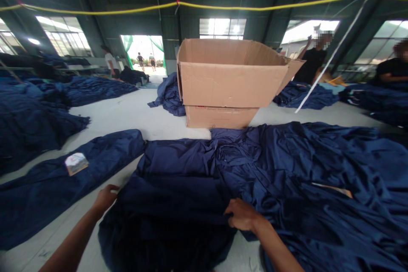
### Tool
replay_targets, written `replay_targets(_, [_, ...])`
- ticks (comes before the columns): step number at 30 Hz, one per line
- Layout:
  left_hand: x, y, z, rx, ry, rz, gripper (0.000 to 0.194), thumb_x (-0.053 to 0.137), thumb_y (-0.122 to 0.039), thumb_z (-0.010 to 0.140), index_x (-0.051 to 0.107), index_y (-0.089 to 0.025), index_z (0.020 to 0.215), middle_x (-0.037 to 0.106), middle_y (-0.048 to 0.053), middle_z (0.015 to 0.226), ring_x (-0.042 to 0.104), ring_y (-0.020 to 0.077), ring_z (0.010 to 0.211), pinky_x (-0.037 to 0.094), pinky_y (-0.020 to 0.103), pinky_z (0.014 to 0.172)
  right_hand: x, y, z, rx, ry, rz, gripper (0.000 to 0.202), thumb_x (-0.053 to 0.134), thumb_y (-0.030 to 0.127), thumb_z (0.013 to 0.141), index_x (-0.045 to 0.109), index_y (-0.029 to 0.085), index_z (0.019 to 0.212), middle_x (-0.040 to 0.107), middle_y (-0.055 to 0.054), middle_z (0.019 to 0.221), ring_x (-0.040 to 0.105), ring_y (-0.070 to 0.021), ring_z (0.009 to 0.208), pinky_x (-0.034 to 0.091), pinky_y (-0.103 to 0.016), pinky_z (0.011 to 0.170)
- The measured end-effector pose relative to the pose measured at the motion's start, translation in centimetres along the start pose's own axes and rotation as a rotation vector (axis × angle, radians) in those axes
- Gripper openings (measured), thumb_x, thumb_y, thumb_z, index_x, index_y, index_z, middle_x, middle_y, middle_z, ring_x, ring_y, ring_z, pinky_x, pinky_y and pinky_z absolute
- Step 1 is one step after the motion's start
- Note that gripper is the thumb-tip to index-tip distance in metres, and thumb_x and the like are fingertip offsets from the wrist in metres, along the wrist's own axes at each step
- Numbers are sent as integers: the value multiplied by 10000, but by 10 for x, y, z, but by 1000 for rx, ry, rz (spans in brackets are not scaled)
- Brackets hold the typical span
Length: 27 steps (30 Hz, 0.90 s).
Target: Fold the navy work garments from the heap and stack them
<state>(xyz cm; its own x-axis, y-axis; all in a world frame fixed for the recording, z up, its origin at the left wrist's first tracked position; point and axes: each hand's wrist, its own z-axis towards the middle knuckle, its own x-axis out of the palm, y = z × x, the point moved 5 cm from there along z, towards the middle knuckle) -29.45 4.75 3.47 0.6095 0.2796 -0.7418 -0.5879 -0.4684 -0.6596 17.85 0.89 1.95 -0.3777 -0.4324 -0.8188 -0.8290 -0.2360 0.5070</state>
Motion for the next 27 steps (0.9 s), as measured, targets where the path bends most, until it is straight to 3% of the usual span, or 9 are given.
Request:
replay_targets(3, [15,-28,-9,107,-47,160,313,442,-125,683,605,-179,945,608,136,1140,501,323,1140,344,554,955,-10,22,20,20,-61,-3,259,456,227,776,706,198,713,663,-63,825,607,-168,785,439,-278,760])
replay_targets(6, [62,-68,-37,431,144,286,295,414,-168,769,659,-257,906,668,23,1054,552,194,1084,318,405,1036,-8,48,56,68,-176,-100,357,347,259,868,699,201,861,665,-68,922,607,-159,861,422,-273,815])
replay_targets(7, [80,-76,-49,557,207,360,315,418,-206,788,658,-280,979,660,20,1093,523,204,1132,274,438,1064,-2,55,67,54,-189,-133,354,346,249,869,676,216,994,655,-69,1026,588,-169,958,403,-290,871])
replay_targets(10, [121,-58,-68,582,307,569,652,595,-390,697,401,-420,1318,361,-9,1461,179,382,1366,96,707,1013,30,61,92,11,-184,-232,454,394,339,872,447,323,1322,426,-20,1405,289,-263,1321,179,-474,1070])
replay_targets(13, [141,-13,-63,469,337,648,865,629,-525,637,235,-395,1396,69,8,1551,-48,434,1372,99,705,1013,63,38,99,98,-167,-283,553,405,540,850,288,437,1380,151,61,1527,-23,-364,1378,-27,-608,1052])
replay_targets(17, [150,17,-50,475,377,643,910,618,-601,619,206,-384,1402,27,22,1553,-103,421,1365,107,687,1027,84,10,97,196,-202,-298,602,380,616,830,222,462,1391,61,81,1538,-75,-389,1367,-35,-608,1052])
replay_targets(22, [150,2,-50,456,415,618,916,638,-570,625,192,-390,1404,16,14,1553,-78,421,1368,107,688,1031,79,7,98,232,-176,-279,592,385,610,829,230,473,1384,64,108,1534,-111,-380,1362,-37,-569,1072])
replay_targets(25, [137,-6,-63,502,373,625,766,584,-353,726,226,-378,1403,88,5,1549,-26,389,1385,123,666,1048,69,15,89,281,-106,-245,601,406,554,835,239,429,1399,25,82,1539,-130,-388,1355,-16,-573,1074])
replay_targets(27, [123,-4,-74,600,327,667,693,473,-147,744,313,-386,1375,229,-17,1520,41,314,1403,69,620,1087,62,27,77,212,-42,-222,636,413,558,827,226,397,1413,2,53,1541,-142,-380,1354,-28,-590,1067])
